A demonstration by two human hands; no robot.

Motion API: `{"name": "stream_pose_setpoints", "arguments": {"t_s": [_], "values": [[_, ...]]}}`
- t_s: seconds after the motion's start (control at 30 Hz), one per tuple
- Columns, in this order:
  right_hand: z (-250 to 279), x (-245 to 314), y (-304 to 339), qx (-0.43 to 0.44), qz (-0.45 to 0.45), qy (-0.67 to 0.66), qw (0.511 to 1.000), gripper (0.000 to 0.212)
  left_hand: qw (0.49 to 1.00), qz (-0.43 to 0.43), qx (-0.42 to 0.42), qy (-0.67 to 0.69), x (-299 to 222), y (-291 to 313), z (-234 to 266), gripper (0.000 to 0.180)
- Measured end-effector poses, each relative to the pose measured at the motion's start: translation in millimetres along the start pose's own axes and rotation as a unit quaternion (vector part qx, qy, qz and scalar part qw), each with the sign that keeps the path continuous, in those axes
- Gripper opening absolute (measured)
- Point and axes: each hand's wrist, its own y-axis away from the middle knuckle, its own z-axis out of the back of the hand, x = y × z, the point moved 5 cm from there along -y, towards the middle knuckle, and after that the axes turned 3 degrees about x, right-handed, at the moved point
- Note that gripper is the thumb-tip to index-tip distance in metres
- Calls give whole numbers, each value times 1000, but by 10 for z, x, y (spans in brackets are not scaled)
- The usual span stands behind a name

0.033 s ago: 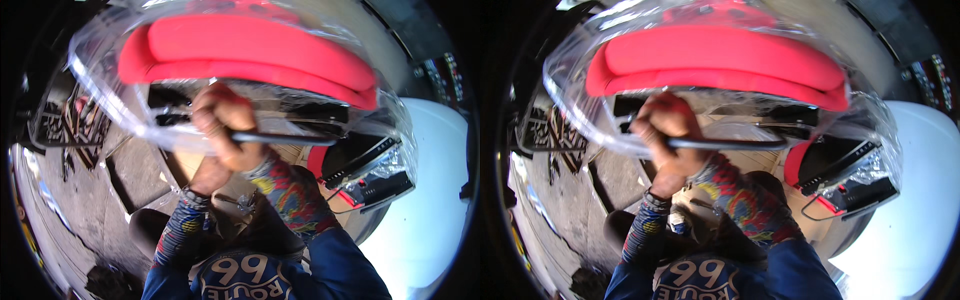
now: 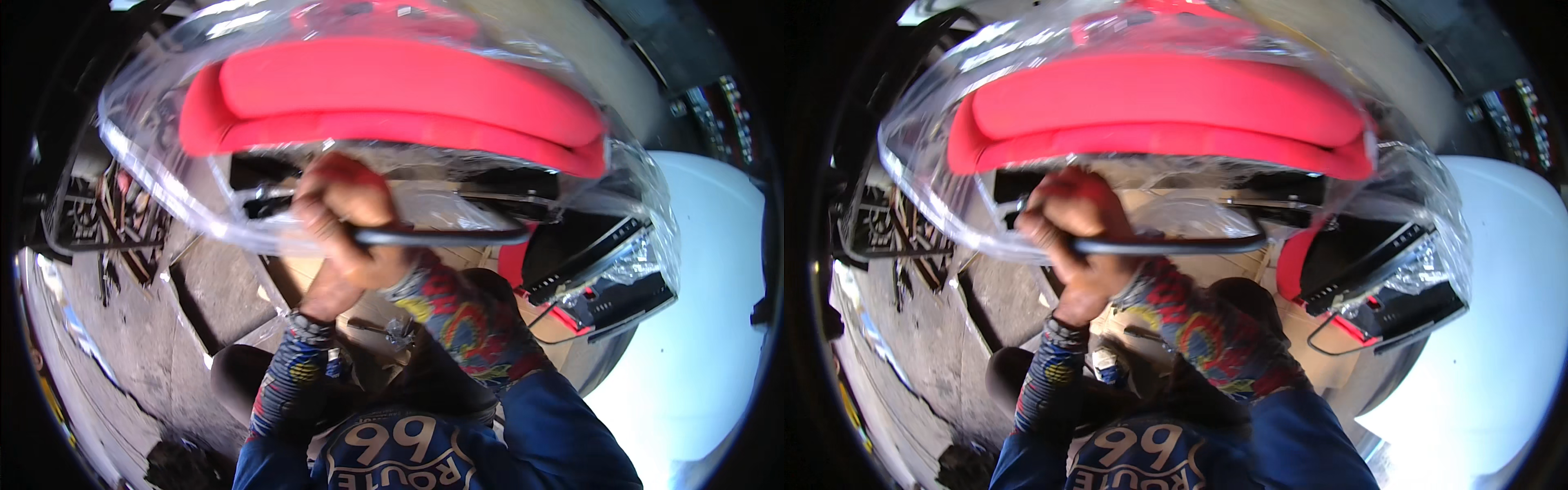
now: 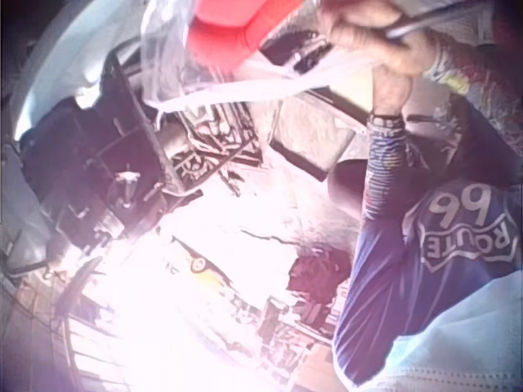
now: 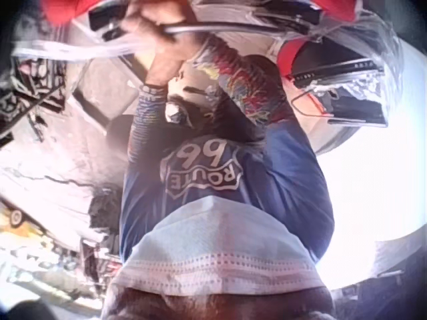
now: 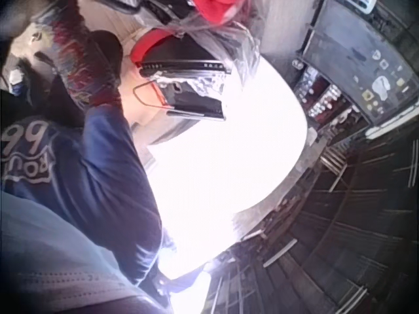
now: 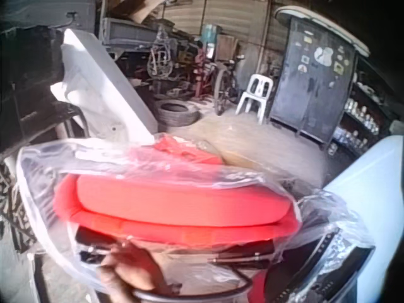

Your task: The person assembles a red car seat by attaching a metal frame and securing it with screws. They handle the seat, frame, and screws, and use a screwdriver to fasten the components together.

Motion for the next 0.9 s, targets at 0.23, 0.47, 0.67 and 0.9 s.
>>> {"name": "stream_pose_setpoints", "arguments": {"t_s": [0.23,0.47,0.67,0.9], "values": [[-312,-100,358,21,11,73,997,26,971,96,179,-128,222,487,-111,46],[-413,-262,616,98,-63,49,992,32,976,-91,159,-118,-1843,332,-73,40],[-300,-467,1568,-185,-350,-438,807,39,840,-130,0,-526,-1724,-166,-682,35],[1174,-1666,3381,-567,-601,3,563,84,894,-93,-48,-435,-1651,-223,-679,18]]}}
